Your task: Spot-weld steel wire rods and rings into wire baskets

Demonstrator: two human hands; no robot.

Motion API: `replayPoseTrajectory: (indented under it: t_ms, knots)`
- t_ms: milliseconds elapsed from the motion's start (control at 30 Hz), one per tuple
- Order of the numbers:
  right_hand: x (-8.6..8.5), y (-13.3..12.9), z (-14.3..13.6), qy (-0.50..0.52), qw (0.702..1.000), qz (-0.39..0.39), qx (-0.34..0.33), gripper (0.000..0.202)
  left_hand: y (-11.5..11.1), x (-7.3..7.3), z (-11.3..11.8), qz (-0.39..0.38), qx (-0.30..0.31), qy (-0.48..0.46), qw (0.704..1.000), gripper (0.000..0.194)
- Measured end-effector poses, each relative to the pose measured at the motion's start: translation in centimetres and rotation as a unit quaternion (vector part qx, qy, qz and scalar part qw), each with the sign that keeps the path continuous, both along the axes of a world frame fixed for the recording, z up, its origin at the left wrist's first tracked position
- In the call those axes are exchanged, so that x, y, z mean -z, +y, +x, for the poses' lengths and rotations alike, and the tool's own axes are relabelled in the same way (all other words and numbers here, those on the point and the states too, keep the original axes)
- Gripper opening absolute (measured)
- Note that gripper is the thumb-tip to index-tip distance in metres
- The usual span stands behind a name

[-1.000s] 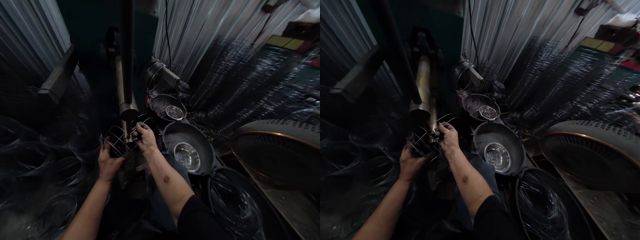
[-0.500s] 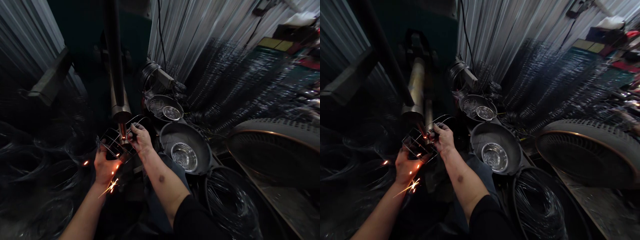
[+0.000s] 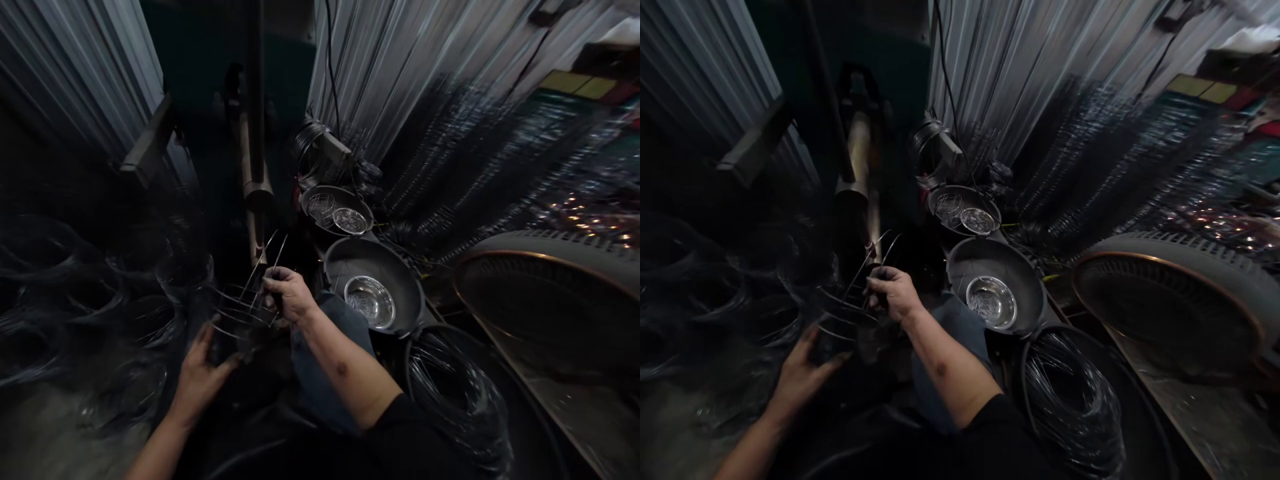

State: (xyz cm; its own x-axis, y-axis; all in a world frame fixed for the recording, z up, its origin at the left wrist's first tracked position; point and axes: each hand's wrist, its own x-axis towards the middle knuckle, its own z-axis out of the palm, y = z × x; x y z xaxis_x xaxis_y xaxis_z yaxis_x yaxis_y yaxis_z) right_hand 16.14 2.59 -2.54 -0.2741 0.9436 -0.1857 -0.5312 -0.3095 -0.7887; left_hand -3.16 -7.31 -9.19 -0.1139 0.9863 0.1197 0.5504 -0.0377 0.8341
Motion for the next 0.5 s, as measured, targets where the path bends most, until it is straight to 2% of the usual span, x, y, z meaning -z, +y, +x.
replayPoseTrajectory:
  t_ms: [67,133,233,300,333,400,500]
  knots:
    - [1.5,-2.0,1.0,-0.034,0.996,-0.038,-0.074,0.041,-3.4,0.6,-0.9,-0.087,0.047,-0.013,0.995,0.056]
    - [3.1,-3.6,2.1,-0.062,0.985,-0.084,-0.138,0.044,-5.9,0.8,-1.3,-0.137,0.127,0.001,0.982,0.044]
    - [5.1,-5.0,3.3,-0.100,0.967,-0.120,-0.200,0.043,-7.3,0.3,-1.4,-0.167,0.240,0.039,0.955,0.026]
    - [5.9,-5.7,3.9,-0.130,0.958,-0.114,-0.230,0.039,-7.1,-0.2,-1.6,-0.211,0.272,0.021,0.939,0.022]
    - [6.1,-5.9,4.1,-0.143,0.954,-0.106,-0.243,0.038,-6.8,-0.5,-1.7,-0.237,0.266,-0.006,0.934,0.022]
    - [6.1,-6.4,4.4,-0.163,0.946,-0.089,-0.264,0.036,-5.8,-1.1,-2.0,-0.265,0.212,-0.075,0.937,0.027]
    - [5.5,-7.1,4.7,-0.183,0.940,-0.070,-0.278,0.036,-4.0,-1.7,-1.6,-0.233,0.094,-0.171,0.953,0.043]
